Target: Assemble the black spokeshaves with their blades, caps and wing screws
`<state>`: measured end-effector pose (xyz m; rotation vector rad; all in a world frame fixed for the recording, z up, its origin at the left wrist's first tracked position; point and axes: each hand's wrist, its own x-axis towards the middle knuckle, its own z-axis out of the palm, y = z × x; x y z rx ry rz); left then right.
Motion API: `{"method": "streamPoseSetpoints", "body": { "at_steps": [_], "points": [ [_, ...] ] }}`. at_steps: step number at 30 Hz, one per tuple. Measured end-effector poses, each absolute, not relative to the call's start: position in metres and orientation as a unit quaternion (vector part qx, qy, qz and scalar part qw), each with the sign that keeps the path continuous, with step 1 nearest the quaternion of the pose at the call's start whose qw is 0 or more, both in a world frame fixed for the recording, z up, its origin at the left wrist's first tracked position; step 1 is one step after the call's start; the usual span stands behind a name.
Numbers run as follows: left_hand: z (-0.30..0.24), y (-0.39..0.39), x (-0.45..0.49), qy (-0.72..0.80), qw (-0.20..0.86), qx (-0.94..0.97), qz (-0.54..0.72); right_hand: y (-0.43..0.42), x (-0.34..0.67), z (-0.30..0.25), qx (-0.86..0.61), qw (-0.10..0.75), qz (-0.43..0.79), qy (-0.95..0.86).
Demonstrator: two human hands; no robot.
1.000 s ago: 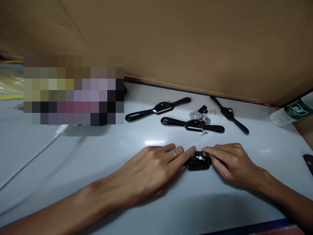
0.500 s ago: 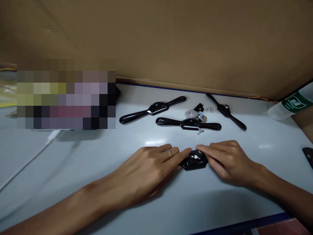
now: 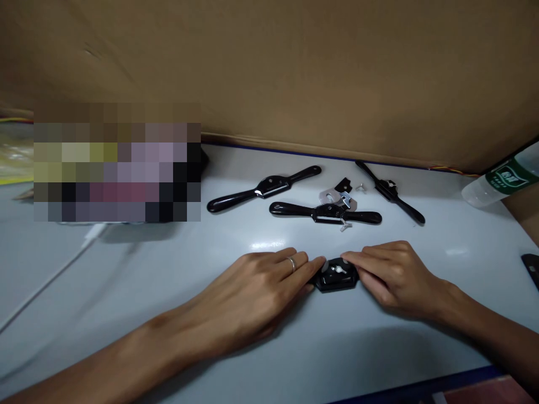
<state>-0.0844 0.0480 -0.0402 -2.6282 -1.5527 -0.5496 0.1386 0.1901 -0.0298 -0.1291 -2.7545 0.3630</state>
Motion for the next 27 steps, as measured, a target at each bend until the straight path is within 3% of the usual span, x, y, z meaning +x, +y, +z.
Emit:
{"method": "streamPoseSetpoints", "body": {
  "at_steps": [27],
  "points": [
    [-0.0382,0.0473,-0.0853,-0.472,0.067,-0.864,-0.162,0.1868,0.1394,-0.0264,-0.025,0.171,0.043,-0.984]
  ]
}}
